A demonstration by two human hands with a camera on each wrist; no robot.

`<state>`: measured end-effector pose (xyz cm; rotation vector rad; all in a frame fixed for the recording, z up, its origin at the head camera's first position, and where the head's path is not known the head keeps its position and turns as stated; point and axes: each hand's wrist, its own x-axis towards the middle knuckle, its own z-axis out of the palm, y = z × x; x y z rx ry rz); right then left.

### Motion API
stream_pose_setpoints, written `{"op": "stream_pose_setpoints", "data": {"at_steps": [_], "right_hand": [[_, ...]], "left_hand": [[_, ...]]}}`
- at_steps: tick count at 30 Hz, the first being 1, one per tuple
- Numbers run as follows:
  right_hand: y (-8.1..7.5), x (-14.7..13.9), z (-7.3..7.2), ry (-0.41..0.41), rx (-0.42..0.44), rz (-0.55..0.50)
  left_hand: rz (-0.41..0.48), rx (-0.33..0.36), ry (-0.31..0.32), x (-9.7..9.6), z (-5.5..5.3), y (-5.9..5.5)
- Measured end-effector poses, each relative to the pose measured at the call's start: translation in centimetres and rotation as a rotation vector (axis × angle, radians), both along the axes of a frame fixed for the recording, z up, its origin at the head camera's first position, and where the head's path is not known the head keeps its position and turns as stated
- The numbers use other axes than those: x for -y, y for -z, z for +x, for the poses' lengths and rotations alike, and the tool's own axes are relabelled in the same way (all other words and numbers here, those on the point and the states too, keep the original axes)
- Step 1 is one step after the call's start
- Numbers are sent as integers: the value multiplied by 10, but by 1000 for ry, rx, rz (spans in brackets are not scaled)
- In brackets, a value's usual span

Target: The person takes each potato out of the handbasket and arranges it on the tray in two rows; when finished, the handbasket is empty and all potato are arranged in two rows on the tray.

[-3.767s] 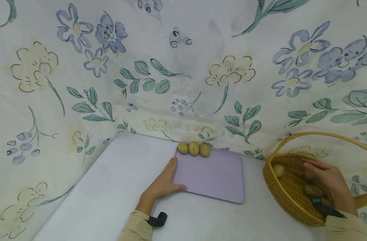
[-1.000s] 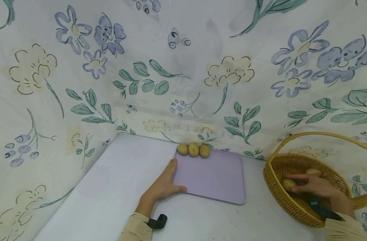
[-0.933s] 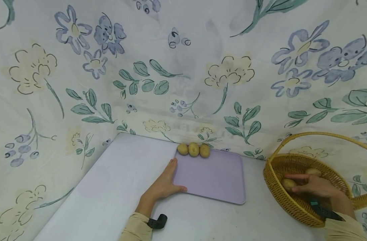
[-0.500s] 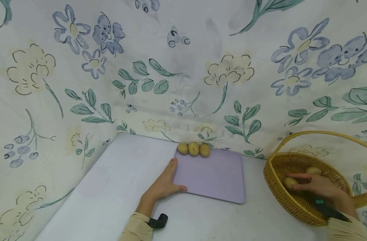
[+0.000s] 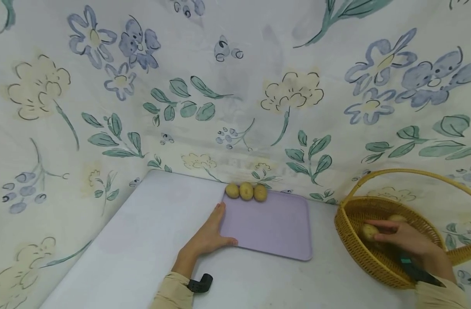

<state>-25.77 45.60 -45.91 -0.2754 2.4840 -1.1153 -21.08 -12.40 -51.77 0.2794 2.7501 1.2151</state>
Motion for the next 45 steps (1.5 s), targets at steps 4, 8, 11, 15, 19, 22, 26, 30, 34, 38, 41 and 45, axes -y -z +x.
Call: {"op": "stream_pose_setpoints", "data": {"at_steps": [4, 8, 11, 15, 19, 22, 26, 30, 34, 38, 41, 45], "right_hand": [[-2, 1, 1, -11, -103, 36], [-9, 5, 3, -37, -194, 17], [-16, 7, 5, -52, -260, 30], [-21, 9, 10, -25, -304, 102], [-23, 10, 15, 22, -305, 140], [-25, 9, 20, 46, -297, 153], [-31, 12, 23, 59, -258, 127], [-40, 21, 24, 89, -194, 126], [-49, 34, 25, 93, -206, 146], [-56, 44, 26, 102, -233, 140], [-59, 52, 26, 116, -243, 146], [-59, 63, 27, 114, -253, 121]], "left_hand": [[3, 6, 1, -1, 1, 1], [9, -1, -3, -1, 1, 2], [6, -1, -5, 0, 0, 3], [-4, -9, -6, 1, -1, 3], [-7, -12, -4, 1, -1, 3], [-4, -5, -2, 1, -1, 3], [0, -7, -6, 1, 0, 3], [-6, -8, -5, 1, 0, 3], [-6, -10, -6, 1, 0, 3], [-3, -8, -7, 0, 0, 2], [2, -4, -4, 0, 0, 1], [8, -3, 2, 0, -1, 1]]}}
